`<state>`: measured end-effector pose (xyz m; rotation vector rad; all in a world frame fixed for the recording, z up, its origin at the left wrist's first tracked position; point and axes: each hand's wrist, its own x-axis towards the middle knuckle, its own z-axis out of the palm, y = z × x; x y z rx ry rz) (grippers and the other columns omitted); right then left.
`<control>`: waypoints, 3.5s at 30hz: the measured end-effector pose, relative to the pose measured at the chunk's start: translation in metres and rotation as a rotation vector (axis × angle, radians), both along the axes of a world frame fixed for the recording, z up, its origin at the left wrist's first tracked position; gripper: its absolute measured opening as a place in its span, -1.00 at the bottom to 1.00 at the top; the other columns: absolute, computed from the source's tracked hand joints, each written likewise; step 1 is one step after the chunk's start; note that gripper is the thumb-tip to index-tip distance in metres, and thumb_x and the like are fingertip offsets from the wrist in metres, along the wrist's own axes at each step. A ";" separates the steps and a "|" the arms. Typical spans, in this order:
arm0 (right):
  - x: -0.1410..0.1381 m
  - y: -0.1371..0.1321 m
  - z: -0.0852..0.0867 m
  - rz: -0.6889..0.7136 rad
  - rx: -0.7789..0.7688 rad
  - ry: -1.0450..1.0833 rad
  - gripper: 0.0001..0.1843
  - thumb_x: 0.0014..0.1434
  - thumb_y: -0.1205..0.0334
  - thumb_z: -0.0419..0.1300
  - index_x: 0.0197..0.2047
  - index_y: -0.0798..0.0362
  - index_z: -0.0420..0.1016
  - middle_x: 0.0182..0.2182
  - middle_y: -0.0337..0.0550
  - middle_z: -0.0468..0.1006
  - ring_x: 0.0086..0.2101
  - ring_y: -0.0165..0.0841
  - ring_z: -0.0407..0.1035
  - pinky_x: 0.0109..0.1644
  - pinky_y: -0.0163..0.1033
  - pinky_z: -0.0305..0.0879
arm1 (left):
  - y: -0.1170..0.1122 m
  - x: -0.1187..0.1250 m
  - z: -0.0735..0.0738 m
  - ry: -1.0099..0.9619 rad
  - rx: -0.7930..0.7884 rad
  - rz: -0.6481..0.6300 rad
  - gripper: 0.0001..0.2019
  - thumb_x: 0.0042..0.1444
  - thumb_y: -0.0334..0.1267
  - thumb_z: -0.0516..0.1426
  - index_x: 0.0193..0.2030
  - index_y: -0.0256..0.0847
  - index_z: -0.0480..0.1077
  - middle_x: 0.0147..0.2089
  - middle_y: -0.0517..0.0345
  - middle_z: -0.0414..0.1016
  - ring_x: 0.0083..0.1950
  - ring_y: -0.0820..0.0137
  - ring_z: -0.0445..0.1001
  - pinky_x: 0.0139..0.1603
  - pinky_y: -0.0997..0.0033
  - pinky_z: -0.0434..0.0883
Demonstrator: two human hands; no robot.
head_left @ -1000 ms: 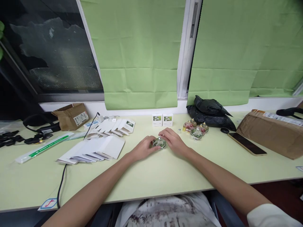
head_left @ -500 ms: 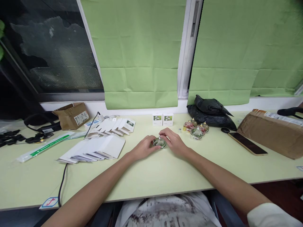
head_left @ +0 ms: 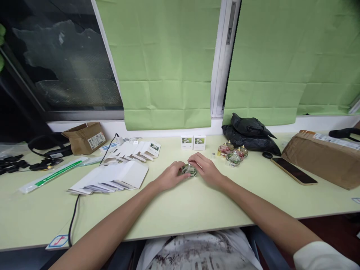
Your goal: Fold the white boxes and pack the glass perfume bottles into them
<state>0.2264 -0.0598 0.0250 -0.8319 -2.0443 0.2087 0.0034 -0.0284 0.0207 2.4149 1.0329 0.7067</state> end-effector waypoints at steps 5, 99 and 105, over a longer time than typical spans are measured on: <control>0.000 0.000 0.001 -0.004 -0.004 0.003 -0.77 0.52 0.21 -0.03 0.02 -0.06 0.45 -0.10 -0.12 0.52 -0.10 -0.30 0.44 0.04 -0.17 0.38 | 0.000 0.000 0.000 0.008 0.005 -0.008 -0.60 0.27 0.18 0.14 -0.13 -0.15 0.42 -0.21 0.11 0.47 -0.20 0.25 0.39 -0.19 0.26 0.32; 0.004 0.010 -0.006 0.051 -0.085 0.103 -0.80 0.46 0.14 0.09 -0.10 -0.05 0.54 -0.11 -0.10 0.63 -0.09 -0.25 0.52 0.03 -0.11 0.42 | 0.001 0.000 0.000 -0.024 0.001 -0.036 -0.57 0.25 0.19 0.14 -0.12 -0.18 0.45 -0.25 0.09 0.45 -0.22 0.26 0.38 -0.22 0.28 0.33; 0.008 0.013 0.000 0.071 -0.060 0.034 -0.79 0.46 0.18 0.07 -0.09 -0.07 0.55 -0.15 -0.12 0.62 -0.13 -0.26 0.50 0.01 -0.12 0.42 | 0.001 0.000 0.001 -0.016 0.013 -0.045 -0.59 0.26 0.18 0.13 -0.13 -0.17 0.43 -0.26 0.11 0.44 -0.21 0.27 0.37 -0.21 0.28 0.32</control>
